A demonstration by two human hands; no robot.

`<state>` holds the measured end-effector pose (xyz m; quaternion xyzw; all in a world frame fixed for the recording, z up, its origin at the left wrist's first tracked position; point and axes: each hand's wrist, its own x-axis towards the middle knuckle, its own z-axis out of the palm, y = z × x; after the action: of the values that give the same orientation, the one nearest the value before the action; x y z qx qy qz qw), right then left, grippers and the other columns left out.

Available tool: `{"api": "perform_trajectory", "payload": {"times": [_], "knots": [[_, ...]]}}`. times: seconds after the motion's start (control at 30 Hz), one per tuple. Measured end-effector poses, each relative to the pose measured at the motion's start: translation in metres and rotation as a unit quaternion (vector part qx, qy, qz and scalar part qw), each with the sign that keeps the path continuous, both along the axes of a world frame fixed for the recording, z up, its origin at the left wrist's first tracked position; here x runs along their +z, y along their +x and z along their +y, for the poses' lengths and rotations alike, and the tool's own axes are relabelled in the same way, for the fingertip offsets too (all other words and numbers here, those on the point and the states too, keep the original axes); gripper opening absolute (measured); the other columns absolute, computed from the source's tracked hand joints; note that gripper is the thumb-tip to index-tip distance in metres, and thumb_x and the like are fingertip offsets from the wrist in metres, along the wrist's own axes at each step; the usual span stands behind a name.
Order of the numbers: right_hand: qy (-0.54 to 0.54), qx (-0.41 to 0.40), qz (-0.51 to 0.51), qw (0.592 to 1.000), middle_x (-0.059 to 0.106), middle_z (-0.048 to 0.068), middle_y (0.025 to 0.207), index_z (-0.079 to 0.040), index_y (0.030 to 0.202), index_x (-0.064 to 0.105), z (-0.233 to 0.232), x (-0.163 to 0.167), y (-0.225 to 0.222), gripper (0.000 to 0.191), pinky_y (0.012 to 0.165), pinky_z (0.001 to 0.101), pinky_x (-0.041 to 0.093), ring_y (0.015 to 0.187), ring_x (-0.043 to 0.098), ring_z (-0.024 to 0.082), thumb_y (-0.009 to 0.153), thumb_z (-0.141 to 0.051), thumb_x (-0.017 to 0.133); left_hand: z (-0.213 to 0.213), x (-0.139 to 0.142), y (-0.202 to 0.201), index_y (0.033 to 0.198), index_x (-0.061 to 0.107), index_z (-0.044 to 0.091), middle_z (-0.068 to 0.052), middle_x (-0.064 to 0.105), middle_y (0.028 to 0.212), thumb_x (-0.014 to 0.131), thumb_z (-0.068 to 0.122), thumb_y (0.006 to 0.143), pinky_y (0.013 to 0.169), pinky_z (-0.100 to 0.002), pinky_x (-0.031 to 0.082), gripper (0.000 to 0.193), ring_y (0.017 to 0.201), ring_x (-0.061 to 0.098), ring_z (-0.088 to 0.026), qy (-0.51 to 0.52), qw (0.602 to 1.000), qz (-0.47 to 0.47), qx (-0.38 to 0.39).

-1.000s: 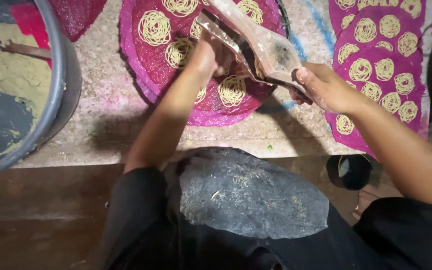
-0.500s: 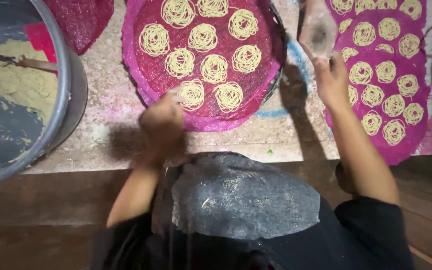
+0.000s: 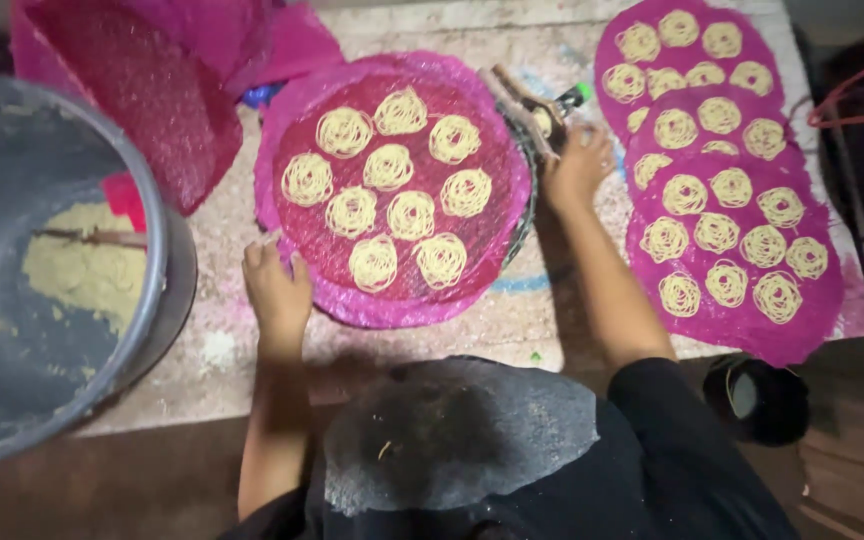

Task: The person scoops dough from a metal bowl using a red spatula and loads it into a manual extruder. They press the dough through the tool to form noodle strands, which are arranged in circular piles on pink trays. The process is repeated multiple times throughout the clip.

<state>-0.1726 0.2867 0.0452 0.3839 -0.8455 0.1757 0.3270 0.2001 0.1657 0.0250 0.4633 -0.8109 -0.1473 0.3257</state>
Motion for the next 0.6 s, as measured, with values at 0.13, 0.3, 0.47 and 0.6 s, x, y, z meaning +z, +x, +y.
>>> {"api": "perform_trajectory", "payload": {"times": [0.13, 0.3, 0.47, 0.6], "knots": [[-0.003, 0.185, -0.223, 0.957, 0.064, 0.018, 0.123, -0.011, 0.122, 0.073, -0.022, 0.009, 0.017, 0.026, 0.103, 0.0469, 0.048, 0.118, 0.056, 0.039, 0.096, -0.014, 0.072, -0.005, 0.003, -0.009, 0.125, 0.064, -0.005, -0.03, 0.057, 0.12, 0.073, 0.018, 0.088, 0.098, -0.052, 0.045, 0.044, 0.112, 0.054, -0.047, 0.016, 0.998, -0.063, 0.024], [0.038, 0.156, -0.185, 0.97, 0.062, 0.022, 0.108, 0.002, 0.103, 0.072, -0.04, 0.013, 0.038, 0.029, 0.09, 0.0527, 0.047, 0.105, 0.056, 0.041, 0.084, -0.019, 0.078, -0.014, 0.005, -0.02, 0.118, 0.068, 0.001, -0.024, 0.062, 0.117, 0.074, 0.023, 0.09, 0.098, -0.05, 0.046, 0.037, 0.113, 0.056, -0.042, 0.002, 0.994, -0.1, 0.051], [-0.034, 0.187, -0.187, 0.964, 0.063, 0.02, 0.105, -0.002, 0.1, 0.071, -0.041, 0.009, 0.04, 0.023, 0.088, 0.0506, 0.048, 0.103, 0.058, 0.04, 0.081, -0.013, 0.075, -0.019, -0.007, -0.024, 0.107, 0.07, 0.009, -0.016, 0.067, 0.112, 0.076, 0.023, 0.09, 0.093, -0.05, 0.049, 0.022, 0.108, 0.061, -0.038, -0.012, 0.994, -0.075, 0.075], [-0.117, 0.229, -0.244, 0.935, 0.07, 0.019, 0.105, -0.006, 0.104, 0.069, -0.033, 0.006, 0.037, 0.017, 0.083, 0.0493, 0.053, 0.097, 0.066, 0.041, 0.088, -0.01, 0.068, -0.02, -0.017, -0.025, 0.105, 0.07, 0.01, -0.013, 0.07, 0.092, 0.078, 0.02, 0.095, 0.075, -0.048, 0.051, 0.016, 0.087, 0.067, -0.036, -0.074, 0.995, -0.022, 0.069]]}}
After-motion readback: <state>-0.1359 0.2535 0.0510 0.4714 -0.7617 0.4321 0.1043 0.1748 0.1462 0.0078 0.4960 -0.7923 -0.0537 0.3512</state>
